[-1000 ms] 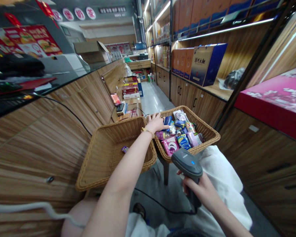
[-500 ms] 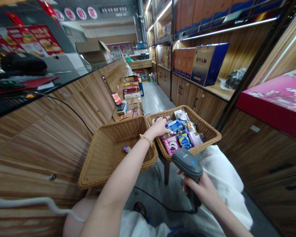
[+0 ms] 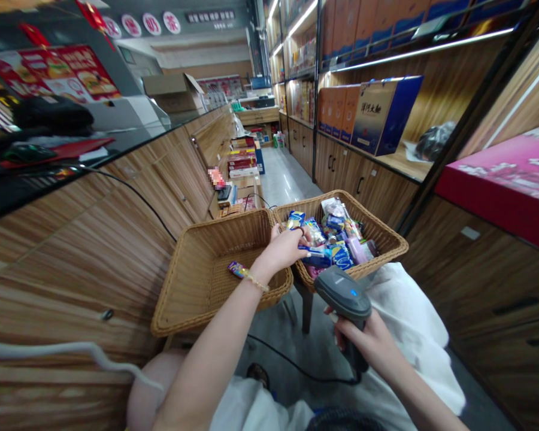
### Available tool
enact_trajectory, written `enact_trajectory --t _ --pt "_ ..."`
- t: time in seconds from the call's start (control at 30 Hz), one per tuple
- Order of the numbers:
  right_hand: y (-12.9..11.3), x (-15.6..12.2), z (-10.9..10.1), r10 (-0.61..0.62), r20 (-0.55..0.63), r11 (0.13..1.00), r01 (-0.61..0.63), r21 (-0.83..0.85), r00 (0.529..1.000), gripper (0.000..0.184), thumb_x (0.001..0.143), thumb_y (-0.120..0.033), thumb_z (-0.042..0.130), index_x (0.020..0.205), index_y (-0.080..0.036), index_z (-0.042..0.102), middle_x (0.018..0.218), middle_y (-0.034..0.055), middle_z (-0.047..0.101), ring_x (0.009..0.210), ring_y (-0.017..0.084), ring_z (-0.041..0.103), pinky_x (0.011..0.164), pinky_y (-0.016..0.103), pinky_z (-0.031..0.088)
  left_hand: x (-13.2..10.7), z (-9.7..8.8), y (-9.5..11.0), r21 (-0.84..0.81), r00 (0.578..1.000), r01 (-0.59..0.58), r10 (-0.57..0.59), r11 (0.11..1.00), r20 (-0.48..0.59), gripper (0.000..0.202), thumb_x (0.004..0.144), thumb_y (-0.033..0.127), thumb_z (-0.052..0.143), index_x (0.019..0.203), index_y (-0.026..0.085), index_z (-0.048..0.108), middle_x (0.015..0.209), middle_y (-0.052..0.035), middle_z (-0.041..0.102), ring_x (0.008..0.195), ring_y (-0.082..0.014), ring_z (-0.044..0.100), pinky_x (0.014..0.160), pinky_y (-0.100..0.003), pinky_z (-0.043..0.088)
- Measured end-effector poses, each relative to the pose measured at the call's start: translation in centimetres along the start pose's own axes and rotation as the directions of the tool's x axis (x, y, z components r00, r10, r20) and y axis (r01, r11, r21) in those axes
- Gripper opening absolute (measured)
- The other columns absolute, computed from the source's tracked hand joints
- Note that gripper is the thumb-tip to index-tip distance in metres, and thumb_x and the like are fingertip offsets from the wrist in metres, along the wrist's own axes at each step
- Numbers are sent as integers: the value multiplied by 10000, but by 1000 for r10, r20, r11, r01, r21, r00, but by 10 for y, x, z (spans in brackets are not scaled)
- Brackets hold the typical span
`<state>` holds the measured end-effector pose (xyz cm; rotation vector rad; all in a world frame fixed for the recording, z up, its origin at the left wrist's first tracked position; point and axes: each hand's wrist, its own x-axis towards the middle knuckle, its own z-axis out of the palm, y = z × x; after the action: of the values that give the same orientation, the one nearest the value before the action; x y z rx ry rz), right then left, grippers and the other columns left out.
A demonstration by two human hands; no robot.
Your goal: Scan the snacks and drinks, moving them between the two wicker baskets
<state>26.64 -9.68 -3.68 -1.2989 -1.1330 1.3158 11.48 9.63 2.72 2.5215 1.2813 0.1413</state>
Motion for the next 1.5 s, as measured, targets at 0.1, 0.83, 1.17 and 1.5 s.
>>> enact_trajectory --t 0.1,0.83,1.17,1.5 --pt "2 1 3 0 11 1000 0 -10 1000 261 791 -452 682 809 -196 634 547 -6 627 505 163 598 547 289 506 -11 3 1 9 999 -49 49 999 5 237 881 256 752 1113 294 727 1208 -18 802 1285 -279 635 1261 -599 84" --pt "5 6 12 -1 9 1000 1 -25 1000 276 791 -463 675 830 -191 650 546 -6 615 511 165 595 542 290 508 -38 -26 -12 7 898 -86 80 996 -434 178 1033 310 609 1135 278 752 1156 -23 793 1180 -232 679 1291 -509 135" --pt "-8 10 25 7 40 1000 -6 -21 999 244 752 -399 654 835 -170 659 543 -10 614 492 155 593 533 276 507 -64 -5 -45 -34 879 15 -30 999 -477 166 985 224 677 1105 319 740 1181 7 793 1196 -240 675 1276 -569 141" --pt "-10 18 27 -108 1 986 108 -130 994 176 782 -381 609 734 -217 572 540 -2 617 500 161 588 544 286 491 -73 -6 -46 15 893 -2 9 1000 -450 201 1015 229 648 1166 325 738 1239 -3 781 1201 -242 671 1261 -580 156"
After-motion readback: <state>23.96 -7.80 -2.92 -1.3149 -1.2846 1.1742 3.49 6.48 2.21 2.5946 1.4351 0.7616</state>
